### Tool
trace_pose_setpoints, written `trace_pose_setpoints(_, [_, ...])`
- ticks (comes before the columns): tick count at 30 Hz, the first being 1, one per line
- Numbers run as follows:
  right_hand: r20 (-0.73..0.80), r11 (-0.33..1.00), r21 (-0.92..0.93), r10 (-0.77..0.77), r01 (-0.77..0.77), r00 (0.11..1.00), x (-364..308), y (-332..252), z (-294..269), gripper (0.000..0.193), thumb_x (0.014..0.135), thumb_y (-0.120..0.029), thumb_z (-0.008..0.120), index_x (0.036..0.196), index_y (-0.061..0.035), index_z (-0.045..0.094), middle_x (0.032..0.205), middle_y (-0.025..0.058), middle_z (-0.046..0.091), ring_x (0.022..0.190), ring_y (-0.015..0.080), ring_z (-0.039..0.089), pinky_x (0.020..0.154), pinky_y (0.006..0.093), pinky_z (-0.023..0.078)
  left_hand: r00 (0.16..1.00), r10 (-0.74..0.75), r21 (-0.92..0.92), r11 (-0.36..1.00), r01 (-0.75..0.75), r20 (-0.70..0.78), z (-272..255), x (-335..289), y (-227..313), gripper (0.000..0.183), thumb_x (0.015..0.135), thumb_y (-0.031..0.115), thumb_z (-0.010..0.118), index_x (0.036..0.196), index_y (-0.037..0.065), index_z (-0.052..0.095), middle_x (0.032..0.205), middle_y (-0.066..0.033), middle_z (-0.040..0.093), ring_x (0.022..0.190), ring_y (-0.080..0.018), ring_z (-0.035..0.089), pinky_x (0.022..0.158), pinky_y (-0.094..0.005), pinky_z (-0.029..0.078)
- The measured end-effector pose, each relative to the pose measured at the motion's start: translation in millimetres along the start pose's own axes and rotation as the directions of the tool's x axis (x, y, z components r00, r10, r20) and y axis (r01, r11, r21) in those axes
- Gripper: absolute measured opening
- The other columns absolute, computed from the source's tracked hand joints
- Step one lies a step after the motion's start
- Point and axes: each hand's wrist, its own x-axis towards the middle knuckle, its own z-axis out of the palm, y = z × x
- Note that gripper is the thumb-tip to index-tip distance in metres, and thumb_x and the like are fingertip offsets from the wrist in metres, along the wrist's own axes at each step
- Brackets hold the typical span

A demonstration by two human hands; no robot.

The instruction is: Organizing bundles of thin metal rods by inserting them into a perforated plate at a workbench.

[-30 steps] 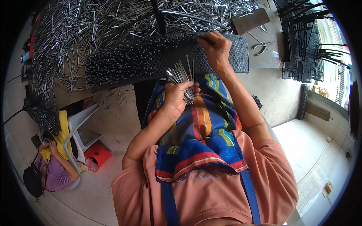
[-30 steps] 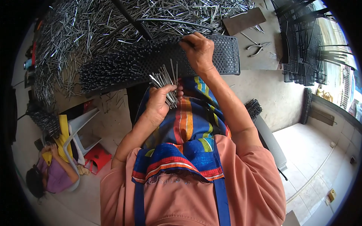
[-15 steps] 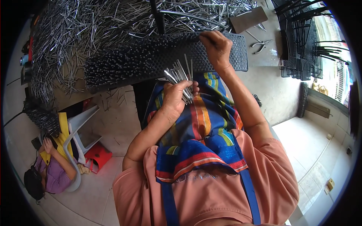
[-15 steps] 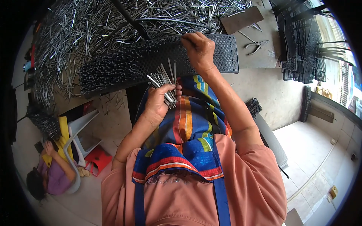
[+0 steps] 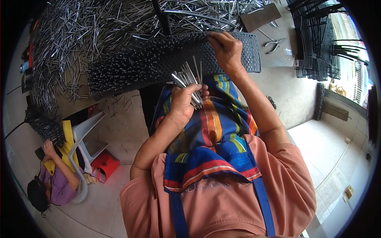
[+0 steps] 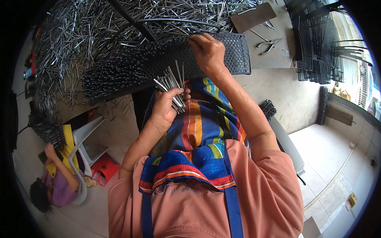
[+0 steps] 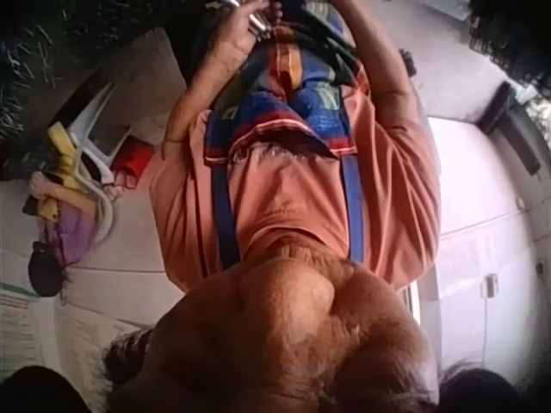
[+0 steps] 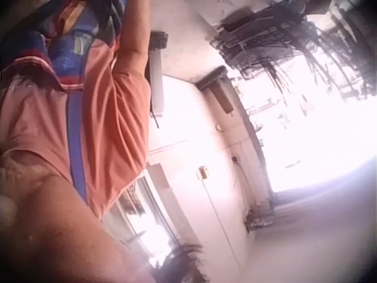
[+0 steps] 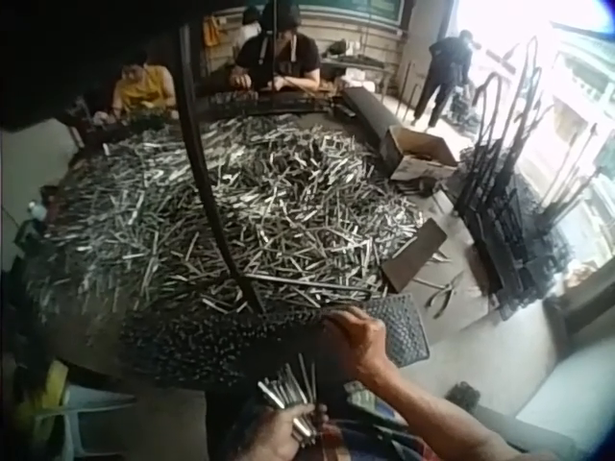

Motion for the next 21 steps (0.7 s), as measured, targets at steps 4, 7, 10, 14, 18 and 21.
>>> trace_pose_setpoints(4, [0.038, 0.960, -0.280, 0.023, -0.012, 0.999, -5.6, -3.3, 0.0, 0.019, 0.084, -0.013, 0.071, 0.102, -0.0084, 0.073, 0.078, 0.0112, 0.063, 0.064, 0.0286, 0.063, 0.057, 0.0340, 0.049, 1.000, -0.009, 0.000, 1.000, 0.009, -0.002, 1.7, -2.0, 1.4, 0.014, 0.080, -0.003, 0.061, 0.094, -0.002, 0.062, 0.081, -0.0157, 0.069, 0.067, -0.0251, 0.069, 0.061, -0.0365, 0.059])
trace_pose_setpoints(7, [0.031, 0.960, -0.280, 0.035, -0.025, 0.999, -9.9, -8.8, -3.9, 0.019, 0.084, -0.014, 0.071, 0.102, -0.0075, 0.073, 0.077, 0.0098, 0.064, 0.062, 0.0256, 0.062, 0.056, 0.0343, 0.048, 1.000, -0.013, -0.007, 1.000, 0.013, -0.004, 0.7, -3.5, 2.9, 0.013, 0.080, -0.004, 0.060, 0.093, -0.002, 0.062, 0.080, -0.0157, 0.069, 0.067, -0.0250, 0.069, 0.060, -0.0363, 0.059])
trace_pose_setpoints(10, [0.157, 0.959, 0.051, 0.268, -0.279, 0.951, -24.2, -13.6, -12.5, 0.015, 0.084, -0.013, 0.070, 0.095, -0.0036, 0.072, 0.074, 0.0057, 0.066, 0.058, 0.0178, 0.060, 0.052, 0.0321, 0.045, 0.998, 0.010, -0.028, 1.000, -0.008, 0.059, -1.4, -6.5, 4.8, 0.016, 0.080, -0.006, 0.059, 0.094, -0.002, 0.063, 0.080, -0.0156, 0.069, 0.067, -0.0255, 0.069, 0.060, -0.0359, 0.059])
trace_pose_setpoints(14, [0.677, 0.496, 0.267, 0.513, -0.826, 0.527, -40.3, -30.2, -17.0, 0.011, 0.082, -0.012, 0.072, 0.078, -0.0021, 0.069, 0.059, -0.0008, 0.057, 0.052, 0.0049, 0.048, 0.045, 0.0253, 0.034, 0.991, 0.030, 0.025, 0.999, -0.033, 0.127, -3.8, -13.3, 5.1, 0.023, 0.078, -0.009, 0.058, 0.100, -0.003, 0.064, 0.081, -0.0141, 0.069, 0.066, -0.0252, 0.070, 0.060, -0.0353, 0.061])
trace_pose_setpoints(18, [0.722, 0.355, 0.334, 0.499, -0.873, 0.479, -44.3, -27.9, -17.9, 0.013, 0.084, -0.011, 0.071, 0.075, -0.0029, 0.067, 0.058, -0.0020, 0.056, 0.047, 0.0037, 0.043, 0.043, 0.0223, 0.030, 0.989, 0.002, 0.127, 0.992, -0.021, 0.145, -6.0, -22.2, 8.5, 0.027, 0.077, -0.011, 0.057, 0.101, -0.003, 0.066, 0.082, -0.0127, 0.070, 0.067, -0.0239, 0.070, 0.060, -0.0347, 0.060])
trace_pose_setpoints(21, [0.690, 0.429, 0.340, 0.491, -0.837, 0.532, -33.0, -37.0, -20.7, 0.010, 0.083, -0.010, 0.073, 0.077, -0.0022, 0.069, 0.060, -0.0021, 0.058, 0.048, 0.0032, 0.044, 0.044, 0.0214, 0.031, 0.963, 0.239, 0.140, 0.957, -0.256, 0.127, -12.0, -17.3, 0.5, 0.025, 0.078, -0.011, 0.057, 0.100, -0.002, 0.067, 0.084, -0.0127, 0.071, 0.068, -0.0244, 0.070, 0.061, -0.0346, 0.060])
